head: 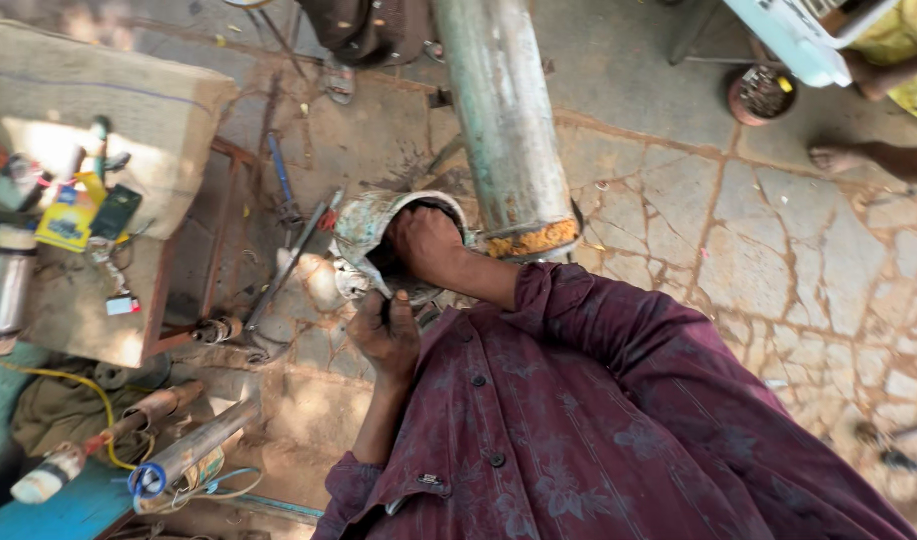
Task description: The person applies a dark substance from a bucket onto a metal cylinder using a cloth. The person then handles a small red and white box, opening it to reveal a small metal component.
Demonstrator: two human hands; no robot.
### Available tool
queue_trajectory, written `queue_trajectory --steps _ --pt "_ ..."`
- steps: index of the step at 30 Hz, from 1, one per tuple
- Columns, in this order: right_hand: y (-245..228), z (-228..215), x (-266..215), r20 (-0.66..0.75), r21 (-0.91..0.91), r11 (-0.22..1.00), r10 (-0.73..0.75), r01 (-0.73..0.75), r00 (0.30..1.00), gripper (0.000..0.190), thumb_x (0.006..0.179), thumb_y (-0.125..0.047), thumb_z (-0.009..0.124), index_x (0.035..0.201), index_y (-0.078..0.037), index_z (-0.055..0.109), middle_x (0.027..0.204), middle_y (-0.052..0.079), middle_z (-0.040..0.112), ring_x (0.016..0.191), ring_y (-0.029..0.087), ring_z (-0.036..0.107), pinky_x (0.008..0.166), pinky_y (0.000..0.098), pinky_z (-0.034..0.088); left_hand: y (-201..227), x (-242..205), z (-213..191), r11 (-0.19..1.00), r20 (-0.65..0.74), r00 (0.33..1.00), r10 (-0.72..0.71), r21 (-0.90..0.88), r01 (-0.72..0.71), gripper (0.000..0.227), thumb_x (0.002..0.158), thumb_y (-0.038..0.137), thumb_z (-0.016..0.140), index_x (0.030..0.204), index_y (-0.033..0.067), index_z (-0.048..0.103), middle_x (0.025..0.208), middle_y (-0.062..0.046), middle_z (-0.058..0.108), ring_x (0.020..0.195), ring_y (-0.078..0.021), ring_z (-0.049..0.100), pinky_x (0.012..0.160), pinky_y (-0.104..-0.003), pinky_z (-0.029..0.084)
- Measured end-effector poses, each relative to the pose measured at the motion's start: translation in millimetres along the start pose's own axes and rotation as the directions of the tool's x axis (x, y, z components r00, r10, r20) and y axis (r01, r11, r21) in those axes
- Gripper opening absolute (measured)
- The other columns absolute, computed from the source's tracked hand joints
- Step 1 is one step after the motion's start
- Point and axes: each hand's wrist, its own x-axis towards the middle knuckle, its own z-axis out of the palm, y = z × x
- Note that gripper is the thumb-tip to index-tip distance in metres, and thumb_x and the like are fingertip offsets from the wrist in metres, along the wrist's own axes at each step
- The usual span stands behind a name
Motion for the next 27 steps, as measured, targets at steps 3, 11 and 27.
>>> queue_trajectory --steps 3,11,27 --pt "5 -34 -25 0.071 0.210 0.975 0.054 -0.068 0.996 0.026 0.077 -0.021 0.071 0.098 -0.006 0.070 0.090 0.015 0.071 0.082 0.032 0.071 0.068 0.0437 0.056 -1 -1 -2 0.997 0.027 0.998 -0.049 -0.050 0.051 0.022 0.101 0.009 0.063 0.082 0.0020 0.056 0.066 -0.008 0.060 0.057 -0.0149 0.055 0.054 -0.035 0.044" --pt "59 -100 -101 -0.106 0.733 0.665 0.320 -0.143 0.941 0.025 0.082 -0.021 0.087 0.095 -0.003 0.075 0.090 0.010 0.074 0.072 0.021 0.072 0.065 0.0348 0.058 -6 2 -4 0.999 0.048 0.998 -0.035 0.027 0.034 0.020 0.100 0.011 0.064 0.083 0.0032 0.058 0.062 -0.007 0.058 0.054 -0.0168 0.053 0.053 -0.035 0.041" --pt "35 -67 -89 -0.102 0.561 0.803 0.308 -0.201 0.946 0.026 0.088 -0.029 0.077 0.093 -0.004 0.073 0.083 0.011 0.073 0.073 0.024 0.070 0.063 0.0403 0.057 -13 9 -9 0.996 0.017 1.000 0.012 0.091 -0.013 0.040 0.102 0.013 0.066 0.073 0.0034 0.041 0.060 -0.006 0.042 0.054 -0.0153 0.039 0.053 -0.035 0.032"
